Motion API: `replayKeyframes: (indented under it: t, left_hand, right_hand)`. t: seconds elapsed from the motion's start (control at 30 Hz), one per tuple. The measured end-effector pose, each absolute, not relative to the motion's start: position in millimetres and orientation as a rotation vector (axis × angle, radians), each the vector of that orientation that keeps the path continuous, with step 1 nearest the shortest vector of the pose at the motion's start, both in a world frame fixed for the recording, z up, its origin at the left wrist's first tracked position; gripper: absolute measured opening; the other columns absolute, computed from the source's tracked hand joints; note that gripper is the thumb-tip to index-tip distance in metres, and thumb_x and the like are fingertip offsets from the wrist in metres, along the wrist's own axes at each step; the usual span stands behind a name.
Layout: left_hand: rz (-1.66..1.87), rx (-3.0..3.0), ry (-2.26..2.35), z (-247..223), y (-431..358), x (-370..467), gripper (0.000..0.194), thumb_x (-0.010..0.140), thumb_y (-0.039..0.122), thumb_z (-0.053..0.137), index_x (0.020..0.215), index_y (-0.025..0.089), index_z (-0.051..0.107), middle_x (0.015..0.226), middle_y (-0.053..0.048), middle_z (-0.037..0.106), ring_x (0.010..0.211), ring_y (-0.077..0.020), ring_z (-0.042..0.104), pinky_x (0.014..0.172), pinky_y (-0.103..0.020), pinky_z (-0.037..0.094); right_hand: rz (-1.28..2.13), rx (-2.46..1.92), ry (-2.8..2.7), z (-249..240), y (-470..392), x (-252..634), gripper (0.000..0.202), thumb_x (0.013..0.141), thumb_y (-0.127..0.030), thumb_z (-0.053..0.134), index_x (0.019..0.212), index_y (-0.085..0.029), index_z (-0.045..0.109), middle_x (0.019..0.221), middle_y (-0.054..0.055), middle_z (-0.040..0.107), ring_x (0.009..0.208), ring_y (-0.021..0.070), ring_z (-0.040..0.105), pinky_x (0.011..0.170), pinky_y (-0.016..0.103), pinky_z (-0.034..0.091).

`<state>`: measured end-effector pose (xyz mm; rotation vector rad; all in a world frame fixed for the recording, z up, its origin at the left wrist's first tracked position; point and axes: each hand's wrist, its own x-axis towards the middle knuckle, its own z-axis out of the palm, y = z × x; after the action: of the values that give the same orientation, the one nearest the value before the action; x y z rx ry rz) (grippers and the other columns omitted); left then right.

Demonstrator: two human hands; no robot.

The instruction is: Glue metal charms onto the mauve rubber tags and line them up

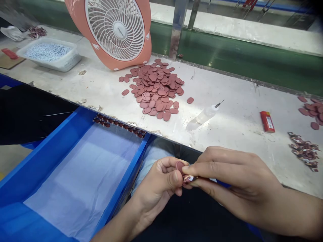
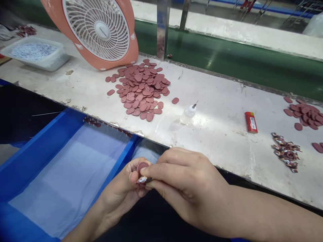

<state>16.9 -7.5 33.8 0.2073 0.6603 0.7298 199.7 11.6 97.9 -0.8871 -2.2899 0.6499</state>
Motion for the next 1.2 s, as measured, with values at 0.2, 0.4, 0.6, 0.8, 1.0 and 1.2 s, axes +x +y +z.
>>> replayKeyframes:
  t: [0.2,0.4,0.6,0.8,1.0,1.2]
  left_hand:
    - [0.714,0.203,0.643,29,-7,13,0.05,0.052,0.047,0.093,0.075,0.013,0.063,0.061,0.005,0.06,0.048,-0.0009,0.053,0.047,-0.009,0.045]
    - [0.717,0.165,0.55,23,-7,9,0.048,0.058,0.042,0.091,0.089,0.014,0.067,0.073,0.001,0.066,0.058,-0.0053,0.064,0.047,-0.008,0.051]
    - [0.727,0.12,0.555,22,-5,5,0.051,0.054,0.051,0.089,0.088,0.016,0.073,0.074,0.002,0.068,0.06,-0.0041,0.066,0.045,-0.007,0.052]
    - [0.736,0.141,0.526,21,-4,2,0.047,0.057,0.052,0.088,0.085,0.016,0.076,0.073,0.001,0.069,0.06,-0.0036,0.066,0.048,-0.009,0.055]
    - [0.743,0.147,0.506,18,-2,3,0.047,0.057,0.052,0.088,0.082,0.015,0.074,0.069,0.001,0.066,0.058,-0.0036,0.063,0.047,-0.01,0.056]
    - [0.784,0.171,0.624,11,2,1,0.064,0.053,0.065,0.083,0.095,0.018,0.073,0.085,-0.002,0.069,0.068,-0.0077,0.067,0.046,-0.012,0.055]
  right_hand:
    - [0.643,-0.879,-2.334,103,18,198,0.015,0.085,-0.016,0.065,0.098,-0.02,0.068,0.083,-0.004,0.072,0.074,-0.0028,0.064,0.069,0.003,0.054]
    - [0.625,-0.937,-2.315,105,18,195,0.039,0.085,-0.03,0.068,0.121,-0.017,0.062,0.092,-0.001,0.069,0.081,-0.0048,0.063,0.075,0.001,0.052]
    - [0.72,-1.028,-2.2,97,17,192,0.027,0.085,-0.023,0.068,0.111,-0.03,0.066,0.086,-0.007,0.068,0.074,-0.007,0.064,0.069,-0.001,0.051]
    - [0.78,-1.085,-2.176,90,16,185,0.025,0.087,-0.025,0.066,0.111,-0.033,0.067,0.075,-0.009,0.065,0.061,-0.007,0.058,0.058,0.001,0.046]
    - [0.852,-1.108,-2.141,87,18,182,0.022,0.085,-0.024,0.068,0.105,-0.033,0.07,0.072,-0.009,0.065,0.062,-0.0066,0.059,0.059,0.001,0.047]
    - [0.596,-1.061,-2.066,76,18,174,0.017,0.083,-0.016,0.068,0.1,-0.02,0.07,0.072,-0.006,0.066,0.058,-0.0059,0.055,0.056,0.002,0.046]
